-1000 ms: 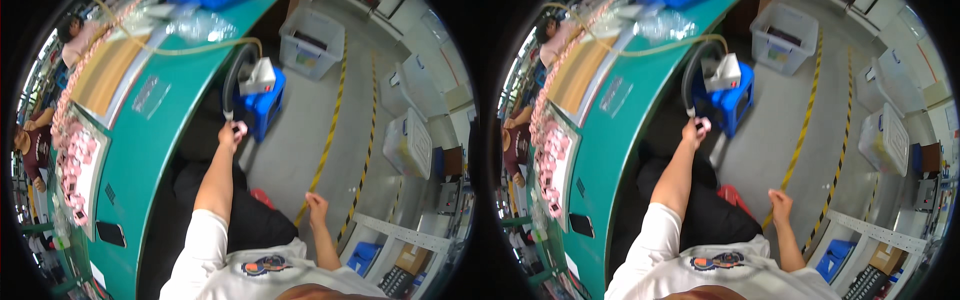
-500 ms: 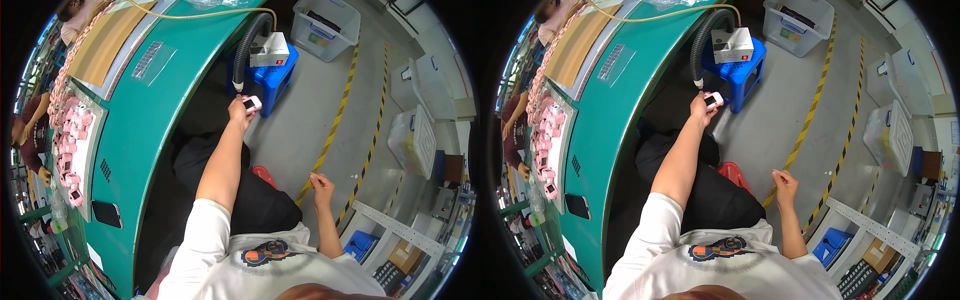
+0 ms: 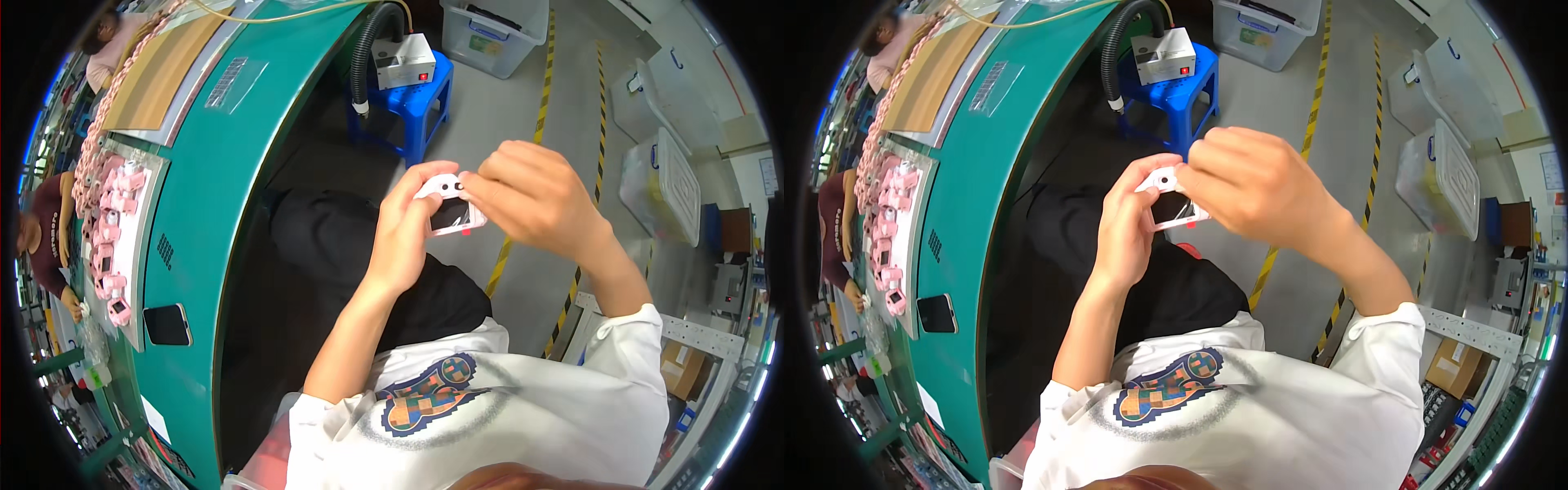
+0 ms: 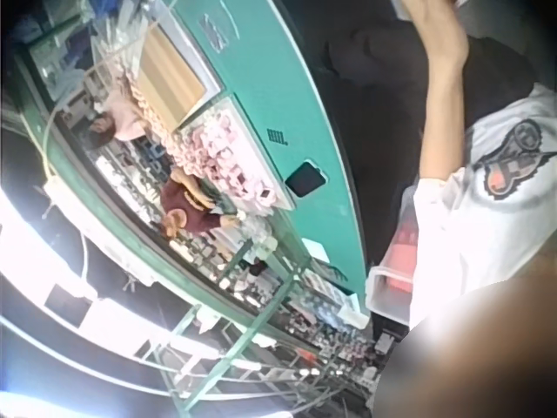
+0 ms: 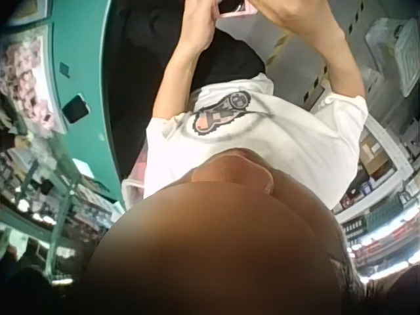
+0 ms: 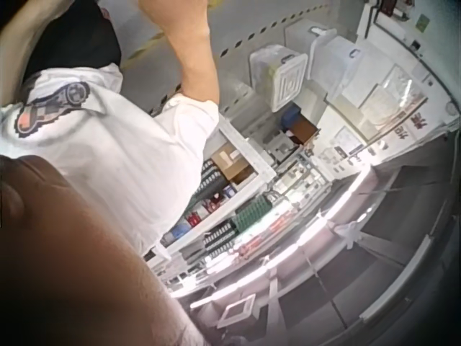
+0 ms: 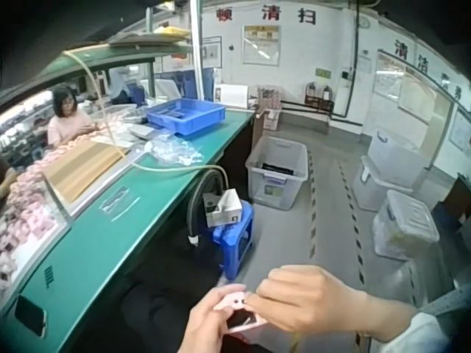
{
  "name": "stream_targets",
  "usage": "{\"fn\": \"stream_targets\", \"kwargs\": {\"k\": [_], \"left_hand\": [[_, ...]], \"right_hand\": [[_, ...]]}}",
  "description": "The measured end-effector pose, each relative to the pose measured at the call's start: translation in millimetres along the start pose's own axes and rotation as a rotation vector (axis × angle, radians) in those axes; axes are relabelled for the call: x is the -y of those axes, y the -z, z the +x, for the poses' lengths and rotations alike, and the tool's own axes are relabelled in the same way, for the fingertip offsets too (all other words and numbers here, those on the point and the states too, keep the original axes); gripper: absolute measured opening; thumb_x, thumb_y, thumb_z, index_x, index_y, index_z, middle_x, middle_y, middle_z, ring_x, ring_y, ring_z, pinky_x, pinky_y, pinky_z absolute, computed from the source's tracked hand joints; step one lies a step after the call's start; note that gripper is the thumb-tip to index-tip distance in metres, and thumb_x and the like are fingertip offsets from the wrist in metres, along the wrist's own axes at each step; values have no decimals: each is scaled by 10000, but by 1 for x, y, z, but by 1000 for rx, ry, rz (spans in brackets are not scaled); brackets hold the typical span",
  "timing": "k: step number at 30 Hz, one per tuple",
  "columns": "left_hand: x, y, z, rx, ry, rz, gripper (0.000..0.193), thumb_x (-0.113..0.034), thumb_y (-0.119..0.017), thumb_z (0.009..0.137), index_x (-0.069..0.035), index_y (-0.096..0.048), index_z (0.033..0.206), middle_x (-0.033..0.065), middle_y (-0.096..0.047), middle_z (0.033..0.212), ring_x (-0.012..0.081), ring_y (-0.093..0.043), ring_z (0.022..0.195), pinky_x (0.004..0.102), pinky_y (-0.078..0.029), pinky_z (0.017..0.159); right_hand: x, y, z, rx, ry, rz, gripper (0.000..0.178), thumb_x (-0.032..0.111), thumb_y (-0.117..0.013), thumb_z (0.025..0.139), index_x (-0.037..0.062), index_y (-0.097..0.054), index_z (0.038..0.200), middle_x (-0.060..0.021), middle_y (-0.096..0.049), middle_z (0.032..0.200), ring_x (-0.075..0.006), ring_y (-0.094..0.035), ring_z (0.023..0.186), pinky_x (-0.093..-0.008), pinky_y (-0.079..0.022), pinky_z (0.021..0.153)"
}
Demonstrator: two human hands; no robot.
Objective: Assembling small electronic circuit boards into pink plastic housings at a manual assembly station.
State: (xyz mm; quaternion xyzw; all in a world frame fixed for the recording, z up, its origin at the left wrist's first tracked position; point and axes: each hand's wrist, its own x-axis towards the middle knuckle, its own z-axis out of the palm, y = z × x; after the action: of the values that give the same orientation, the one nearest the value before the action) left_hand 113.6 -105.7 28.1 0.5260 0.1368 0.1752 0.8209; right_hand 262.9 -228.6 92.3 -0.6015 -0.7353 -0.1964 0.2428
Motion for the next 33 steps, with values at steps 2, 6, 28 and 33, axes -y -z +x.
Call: {"fn": "stream_targets", "kwargs": {"k": [2, 6, 28, 33], "left_hand": [[-7, -4, -15, -19, -47, 47, 403, -103, -443, 933, 16, -589, 1290, 148, -630, 1186, 210, -588, 1018, 285, -469, 882], [-11, -12, -30, -55, -146, 185, 388, -82, -448, 944, 20, -582, 1293, 140, -631, 1188, 210, -583, 1037, 281, -462, 900], [14, -19, -29, -26, -135, 334, 388, -177, -428, 1031, 27, -561, 1334, 174, -584, 1282, 267, -569, 1147, 330, -441, 996], [15, -19, -27, -15, -109, 364, 407, -197, -409, 1038, 34, -553, 1340, 180, -575, 1292, 275, -564, 1158, 340, -437, 1004]], "right_hand": [[11, 6, 10, 17, 36, -16, 118, -26, -723, 773, 18, -680, 875, -29, -574, 797, -162, -450, 623, -277, -381, 562], [26, 17, 15, 77, 92, -68, 108, 0, -700, 776, 37, -644, 861, -25, -547, 812, -169, -440, 637, -282, -389, 575], [42, 32, 17, 321, 204, -357, 42, 104, -710, 737, 82, -675, 749, -44, -603, 840, -155, -513, 715, -269, -443, 674], [38, 27, 14, 361, 209, -364, 51, 117, -733, 732, 95, -688, 720, -34, -627, 810, -141, -537, 711, -261, -452, 686]]}}
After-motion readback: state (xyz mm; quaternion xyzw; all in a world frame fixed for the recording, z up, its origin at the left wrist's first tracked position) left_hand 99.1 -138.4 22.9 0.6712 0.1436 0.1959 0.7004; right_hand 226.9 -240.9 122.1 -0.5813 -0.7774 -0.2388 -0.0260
